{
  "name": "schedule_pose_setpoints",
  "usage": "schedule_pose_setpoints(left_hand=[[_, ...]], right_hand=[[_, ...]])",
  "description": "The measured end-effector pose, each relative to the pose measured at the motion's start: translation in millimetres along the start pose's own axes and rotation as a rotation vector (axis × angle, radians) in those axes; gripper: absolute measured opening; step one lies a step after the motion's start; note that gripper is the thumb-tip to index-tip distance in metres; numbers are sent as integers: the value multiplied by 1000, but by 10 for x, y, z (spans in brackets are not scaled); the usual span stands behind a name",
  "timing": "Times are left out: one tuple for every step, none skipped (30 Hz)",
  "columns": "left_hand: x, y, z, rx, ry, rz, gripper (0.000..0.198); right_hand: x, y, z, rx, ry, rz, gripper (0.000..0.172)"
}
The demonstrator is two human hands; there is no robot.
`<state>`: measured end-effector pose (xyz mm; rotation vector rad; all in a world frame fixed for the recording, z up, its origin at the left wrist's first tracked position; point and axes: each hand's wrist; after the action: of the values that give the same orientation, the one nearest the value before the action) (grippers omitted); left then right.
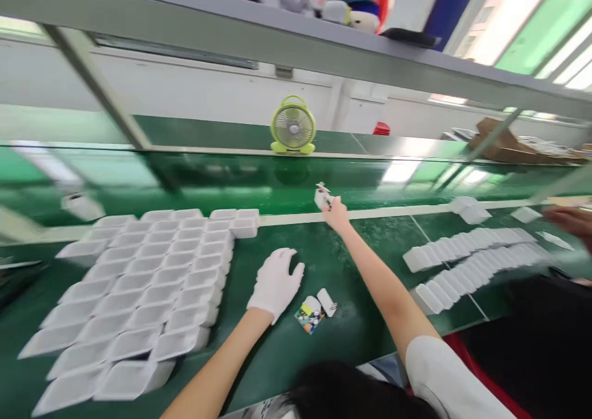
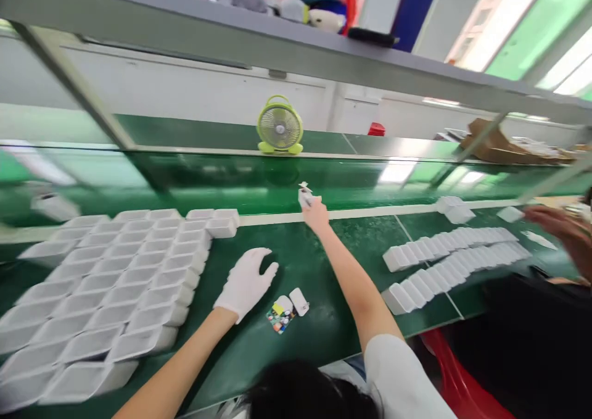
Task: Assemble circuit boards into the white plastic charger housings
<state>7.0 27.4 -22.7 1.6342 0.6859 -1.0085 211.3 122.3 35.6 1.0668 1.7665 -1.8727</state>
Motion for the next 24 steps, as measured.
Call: schedule_pose_setpoints(left_hand=[[9,-9,-1,-1,5,-15,36],[22,-22,-4,-1,8,-27,38],[38,-39,-8,5,4,-32,41],[57,-56,-12,8,4,-49,43],[79,-73,-13,14,8,-91,46],[104,-85,-10,28,5,-122,49],[130,-92,-1,33,2,-145,50],[158,-91,12,44,-5,-161,52],[187,-83,30,52,-13,-168,52],[219,-68,49,59,-24,-171,53],[252,-49,69,68,-34,-170,53],[288,-28,88,76,-41,-164,53],[327,-8,104,87,-47,-154,53],[367,8,118,100,-52,-141,54],[406,19,129,116,-55,-127,54],[443,23,136,131,-58,-115,54],[475,21,139,143,-61,-105,53],[499,16,138,151,-65,-94,53],[513,11,135,154,-65,-83,52],[514,11,133,149,-60,-69,51],[503,17,134,139,-51,-53,50],[480,33,143,129,-40,-30,49],[448,60,160,117,-29,-7,46],[413,95,184,105,-20,25,45]], right_hand=[[-31,30,134,-16,-16,17,30],[-73,71,297,-44,-32,33,27],[-130,124,486,-80,-47,47,23],[-204,188,699,-110,-54,59,21],[-297,265,929,-129,-51,68,23],[-414,356,1167,-133,-31,77,27],[-552,462,1406,-123,0,86,29],[-710,584,1634,-106,43,91,31],[-882,718,1843,-78,102,96,33],[-1058,861,2026,-41,162,103,35],[-1227,1007,2180,12,219,120,36],[-1381,1150,2303,99,275,162,40],[-1510,1282,2398,234,310,235,46],[-1609,1399,2466,336,313,285,52],[-1677,1497,2512,412,310,318,56],[-1718,1576,2539,459,297,331,58],[-1736,1637,2548,471,282,322,59],[-1739,1685,2543,470,274,305,60],[-1736,1722,2526,471,264,289,60],[-1732,1754,2501,473,253,273,60],[-1732,1786,2474,471,244,256,61],[-1736,1819,2447,466,233,240,60],[-1743,1859,2424,456,217,222,58],[-1751,1908,2405,443,209,208,56]])
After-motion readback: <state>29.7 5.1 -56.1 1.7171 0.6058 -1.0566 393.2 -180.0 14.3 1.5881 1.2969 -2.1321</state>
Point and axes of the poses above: each hand's wrist, its own z-axis away from the middle knuckle, its own x-axis out of the palm, y = z × x, and after that the axes turned 10 degrees about -z, right-handed
